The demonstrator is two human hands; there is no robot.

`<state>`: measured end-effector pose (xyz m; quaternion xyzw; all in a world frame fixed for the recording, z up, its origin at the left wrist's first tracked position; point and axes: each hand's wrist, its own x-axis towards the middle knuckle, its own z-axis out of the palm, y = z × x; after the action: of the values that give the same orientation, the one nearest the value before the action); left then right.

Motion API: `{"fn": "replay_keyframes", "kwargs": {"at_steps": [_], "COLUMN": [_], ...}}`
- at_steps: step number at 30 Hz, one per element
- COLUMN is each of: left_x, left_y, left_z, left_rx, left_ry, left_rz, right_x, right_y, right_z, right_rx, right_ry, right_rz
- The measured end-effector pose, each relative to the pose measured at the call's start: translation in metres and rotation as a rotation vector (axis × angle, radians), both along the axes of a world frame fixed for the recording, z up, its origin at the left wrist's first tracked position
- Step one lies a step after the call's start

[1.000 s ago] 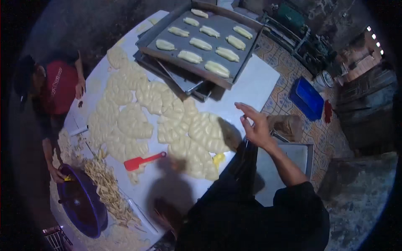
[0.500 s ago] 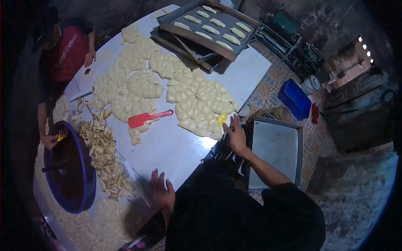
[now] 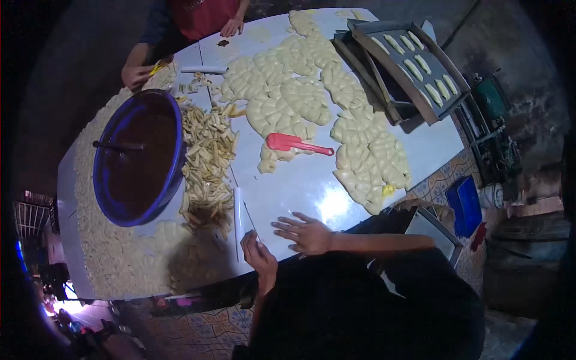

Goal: The person flattens dough pieces with a roller and by hand, spreads chocolate filling over them using a spatula, and adds banana slices. The person then rolls the dough around the filling and places the formed pastries onto a baking tray.

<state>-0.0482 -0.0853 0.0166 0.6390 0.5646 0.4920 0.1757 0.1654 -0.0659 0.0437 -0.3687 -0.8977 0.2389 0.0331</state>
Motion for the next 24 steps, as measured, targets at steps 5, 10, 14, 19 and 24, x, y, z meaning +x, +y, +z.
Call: {"fn": "replay_keyframes", "kwargs": {"at_steps": [5, 10, 14, 19, 24], "left_x": [0.022, 0.012, 0.015, 0.023, 0.024], "left_y": [0.007, 0.003, 0.001, 0.000, 0.003], "left_z": [0.014, 0.006, 0.008, 0.000, 0.002], "left_rx": [0.095, 0.010, -0.005, -0.009, -0.099], "left_ry": [0.116, 0.063, 0.151, 0.303, 0.422], "left_rz": [-0.082, -0.021, 0.004, 0.057, 0.153], "right_x": [0.007, -0.024, 0.025, 0.118, 0.136], "right_y": [0.067, 0.011, 0.050, 0.139, 0.151], "right_z": [0.011, 0.000, 0.002, 0.037, 0.037], "right_rx": [0.164, 0.076, 0.183, 0.362, -0.178], "right_ry": [-0.133, 0.275, 0.584, 0.134, 0.420], "right_rz": [-0.615, -0.004, -0.348, -0.802, -0.706]}}
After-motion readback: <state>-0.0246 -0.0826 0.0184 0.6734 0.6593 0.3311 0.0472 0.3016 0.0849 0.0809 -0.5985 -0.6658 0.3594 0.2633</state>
